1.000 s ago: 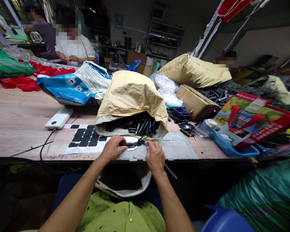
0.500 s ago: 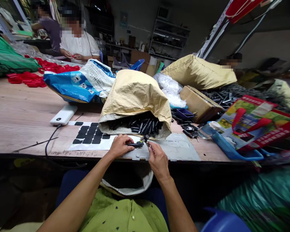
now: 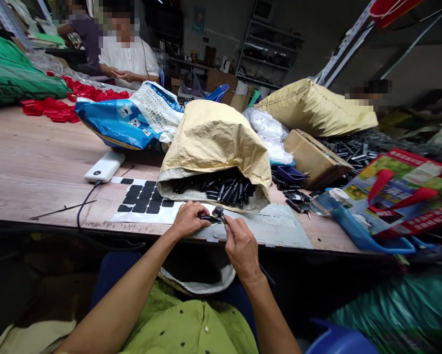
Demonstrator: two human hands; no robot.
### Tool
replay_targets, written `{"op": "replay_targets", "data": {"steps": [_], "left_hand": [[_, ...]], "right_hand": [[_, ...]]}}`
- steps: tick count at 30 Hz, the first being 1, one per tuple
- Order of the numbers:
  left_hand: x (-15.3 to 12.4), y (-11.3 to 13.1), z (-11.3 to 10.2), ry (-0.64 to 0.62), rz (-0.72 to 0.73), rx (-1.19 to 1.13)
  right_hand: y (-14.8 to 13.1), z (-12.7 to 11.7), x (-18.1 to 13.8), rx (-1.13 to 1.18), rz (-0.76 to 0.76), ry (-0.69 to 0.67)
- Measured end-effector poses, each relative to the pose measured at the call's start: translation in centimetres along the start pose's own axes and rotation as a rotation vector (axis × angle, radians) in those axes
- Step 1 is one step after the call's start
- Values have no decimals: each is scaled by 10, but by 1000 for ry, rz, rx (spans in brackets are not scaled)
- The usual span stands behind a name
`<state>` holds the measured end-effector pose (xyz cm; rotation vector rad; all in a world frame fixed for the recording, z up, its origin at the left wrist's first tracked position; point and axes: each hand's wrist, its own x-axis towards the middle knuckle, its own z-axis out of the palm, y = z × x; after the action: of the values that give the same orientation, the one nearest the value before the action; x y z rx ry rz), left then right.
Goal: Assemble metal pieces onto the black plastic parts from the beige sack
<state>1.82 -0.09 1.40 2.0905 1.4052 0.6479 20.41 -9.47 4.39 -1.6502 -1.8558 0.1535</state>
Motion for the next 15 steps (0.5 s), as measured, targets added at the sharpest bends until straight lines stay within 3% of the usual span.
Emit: {"op": "replay_targets", "data": {"steps": [8,15], "left_hand": [[0,0,-1,-7,12,29],[-3,0,-2,9,9,25]], "right_hand": [[-9,13,0,11,0,-47],[21,4,8,-39,94,64]]}}
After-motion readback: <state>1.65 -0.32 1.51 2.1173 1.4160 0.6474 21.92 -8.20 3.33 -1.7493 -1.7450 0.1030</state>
